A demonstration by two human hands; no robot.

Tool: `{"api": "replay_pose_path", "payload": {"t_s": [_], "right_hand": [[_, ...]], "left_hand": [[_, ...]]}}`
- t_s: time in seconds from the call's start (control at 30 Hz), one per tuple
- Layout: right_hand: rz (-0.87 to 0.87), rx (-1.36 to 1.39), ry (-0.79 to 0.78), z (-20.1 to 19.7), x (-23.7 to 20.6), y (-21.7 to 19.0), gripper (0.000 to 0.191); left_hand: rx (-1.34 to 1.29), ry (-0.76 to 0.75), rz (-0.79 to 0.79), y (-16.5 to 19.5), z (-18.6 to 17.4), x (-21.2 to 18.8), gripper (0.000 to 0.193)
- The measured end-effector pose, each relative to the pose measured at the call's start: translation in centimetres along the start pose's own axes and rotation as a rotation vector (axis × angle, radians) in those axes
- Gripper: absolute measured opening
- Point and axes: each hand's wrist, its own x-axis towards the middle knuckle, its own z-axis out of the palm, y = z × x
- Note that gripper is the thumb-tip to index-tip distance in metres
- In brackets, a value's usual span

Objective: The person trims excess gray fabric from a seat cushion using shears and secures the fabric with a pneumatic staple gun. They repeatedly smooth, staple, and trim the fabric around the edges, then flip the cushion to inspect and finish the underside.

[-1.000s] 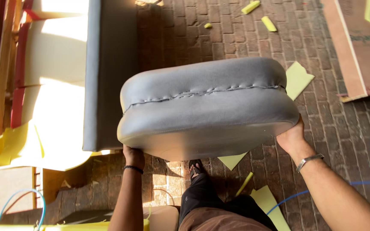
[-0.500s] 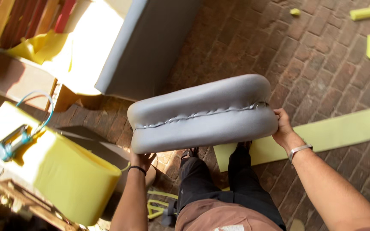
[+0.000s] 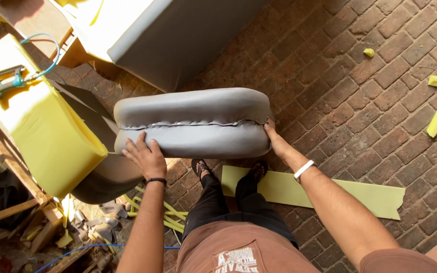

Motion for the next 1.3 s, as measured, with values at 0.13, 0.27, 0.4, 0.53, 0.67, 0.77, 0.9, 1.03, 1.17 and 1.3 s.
{"api": "replay_pose_path", "payload": {"t_s": [0.13,0.27,0.4,0.53,0.67,0.77,0.9,1.03,1.17,1.3], "right_hand": [[0.072,-0.052,-0.198,1.9,0.9,-1.7,0.070],[0.132,0.025,-0.253,3.4,2.1,-3.0,0.073],[0.106,0.140,-0.180,5.1,3.0,-3.2,0.072],[-0.022,0.101,-0.072,6.1,3.9,-3.0,0.077],[0.006,0.166,-0.010,5.5,5.0,-3.7,0.077],[0.055,0.171,0.061,5.2,5.6,-4.5,0.071],[-0.247,0.014,0.165,6.7,5.4,-5.1,0.060],[-0.320,0.009,0.105,7.5,4.5,-4.9,0.057],[-0.069,-0.067,0.076,5.3,3.7,-4.5,0.062],[-0.202,-0.233,0.208,0.4,3.2,-5.6,0.070]], "left_hand": [[0.007,0.040,-0.014,-1.7,-2.2,3.1,0.052],[0.014,0.011,-0.063,-1.8,-3.2,5.2,0.051],[0.026,-0.018,-0.097,-1.1,-3.3,6.3,0.053],[0.040,-0.031,-0.129,0.0,-3.2,6.9,0.052],[0.063,-0.065,-0.168,1.3,-2.0,6.8,0.051],[0.039,-0.059,-0.155,1.6,-1.0,6.8,0.053],[-0.014,0.012,-0.132,0.2,-1.2,6.9,0.052],[-0.120,0.117,-0.040,-2.6,-2.7,5.8,0.050],[-0.284,0.112,0.004,-4.4,-3.4,3.4,0.048],[-1.029,-0.157,-0.206,-4.6,-1.5,1.1,0.051]]}}
